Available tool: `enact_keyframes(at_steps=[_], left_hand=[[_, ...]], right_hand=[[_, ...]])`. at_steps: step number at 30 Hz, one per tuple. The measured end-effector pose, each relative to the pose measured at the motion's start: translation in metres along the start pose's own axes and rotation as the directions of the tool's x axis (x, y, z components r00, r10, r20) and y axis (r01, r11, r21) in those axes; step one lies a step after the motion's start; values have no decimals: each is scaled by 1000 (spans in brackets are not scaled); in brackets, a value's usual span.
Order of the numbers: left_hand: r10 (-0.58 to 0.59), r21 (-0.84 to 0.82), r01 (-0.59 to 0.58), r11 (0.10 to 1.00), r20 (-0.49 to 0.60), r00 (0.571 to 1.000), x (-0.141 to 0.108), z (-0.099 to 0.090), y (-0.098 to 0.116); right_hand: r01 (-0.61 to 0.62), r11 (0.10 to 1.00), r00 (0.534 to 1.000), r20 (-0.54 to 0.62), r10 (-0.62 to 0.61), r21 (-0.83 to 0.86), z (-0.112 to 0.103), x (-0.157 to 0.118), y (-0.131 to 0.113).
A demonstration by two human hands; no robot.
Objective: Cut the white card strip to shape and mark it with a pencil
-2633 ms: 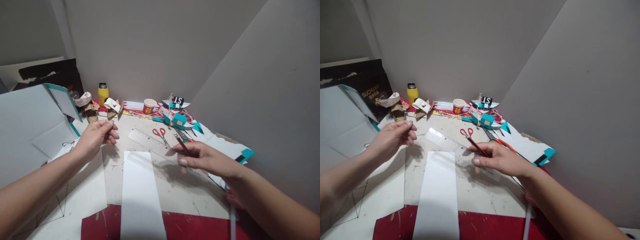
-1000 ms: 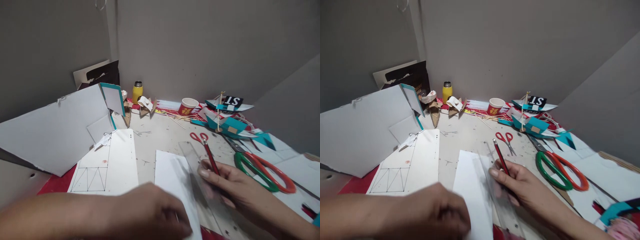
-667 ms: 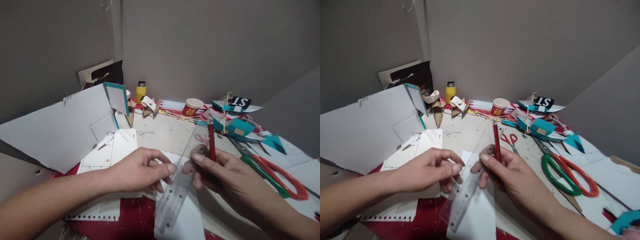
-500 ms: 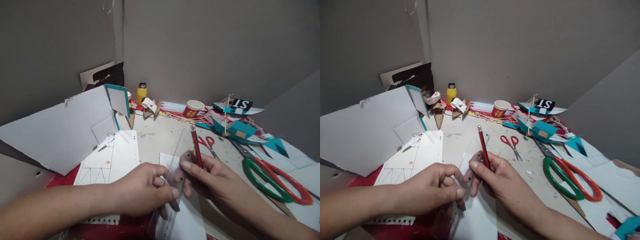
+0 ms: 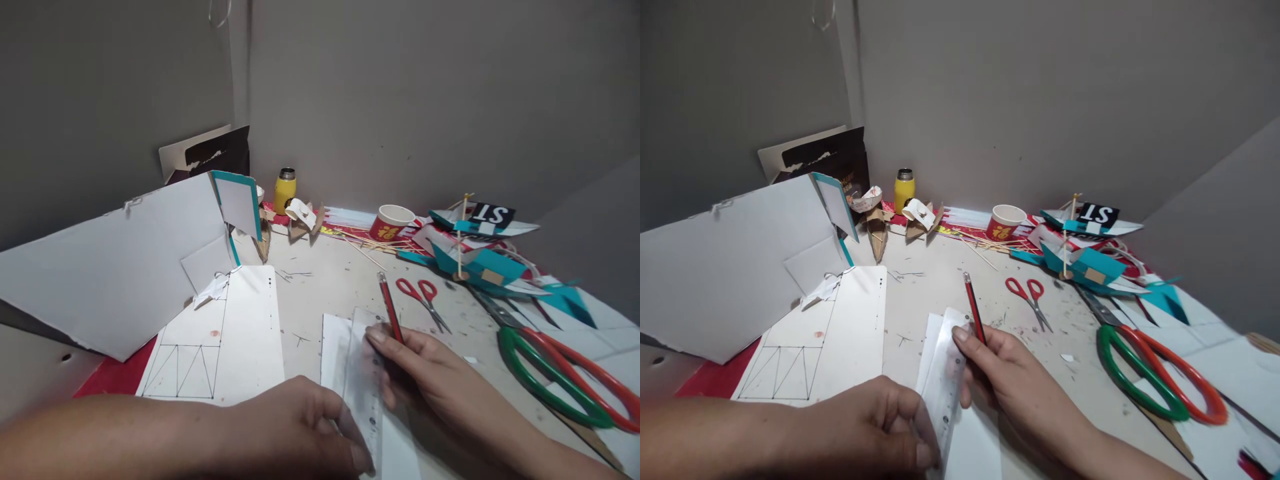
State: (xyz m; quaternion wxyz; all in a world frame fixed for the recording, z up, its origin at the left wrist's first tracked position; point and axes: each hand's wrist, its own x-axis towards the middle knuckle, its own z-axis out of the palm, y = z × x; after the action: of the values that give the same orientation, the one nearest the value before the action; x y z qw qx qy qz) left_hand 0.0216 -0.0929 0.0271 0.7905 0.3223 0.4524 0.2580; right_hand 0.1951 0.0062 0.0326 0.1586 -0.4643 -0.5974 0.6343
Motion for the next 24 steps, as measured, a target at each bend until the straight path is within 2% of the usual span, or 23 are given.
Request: enact_keyframes(at_steps=[4, 10, 13, 15, 17, 18, 20, 21, 23, 24], left_hand=[[-25, -115, 24, 993, -12, 1000, -4, 1, -1], [-82, -17, 81, 997, -58, 995, -8, 3, -2], [28, -75, -35, 997, -88, 996, -6, 1, -3], [125, -113, -130, 985, -50, 991, -8, -1, 1], [175, -108, -179, 978, -41, 984, -17, -4, 9], [203, -80, -210, 974, -91, 975, -25, -6, 14], [235, 12, -242, 970, -285, 929, -50, -10, 20], [248, 72, -240, 968, -409, 878, -65, -13, 21], [299, 262, -166, 951, -630, 717, -96, -20, 15], [346, 347, -123, 930, -709, 614, -111, -24, 10]], right_hand=[[-24, 999, 1000, 15, 24, 26, 1, 3, 4], [-46, 996, 997, 70, 41, 73, 7, 5, 1], [-39, 995, 993, 114, 28, 97, 11, 6, 0], [-28, 997, 989, 150, 17, 68, 13, 6, -2], [-23, 999, 982, 188, 16, 35, 14, 5, -6], [-22, 999, 979, 203, 16, 31, 14, 4, -9], [-32, 999, 975, 222, 24, 29, 12, 2, -13], [-33, 999, 974, 224, 26, 29, 11, 1, -15], [-28, 1000, 973, 229, 24, 14, 7, -2, -16], [-22, 1000, 972, 233, 20, 5, 4, -3, -14]])
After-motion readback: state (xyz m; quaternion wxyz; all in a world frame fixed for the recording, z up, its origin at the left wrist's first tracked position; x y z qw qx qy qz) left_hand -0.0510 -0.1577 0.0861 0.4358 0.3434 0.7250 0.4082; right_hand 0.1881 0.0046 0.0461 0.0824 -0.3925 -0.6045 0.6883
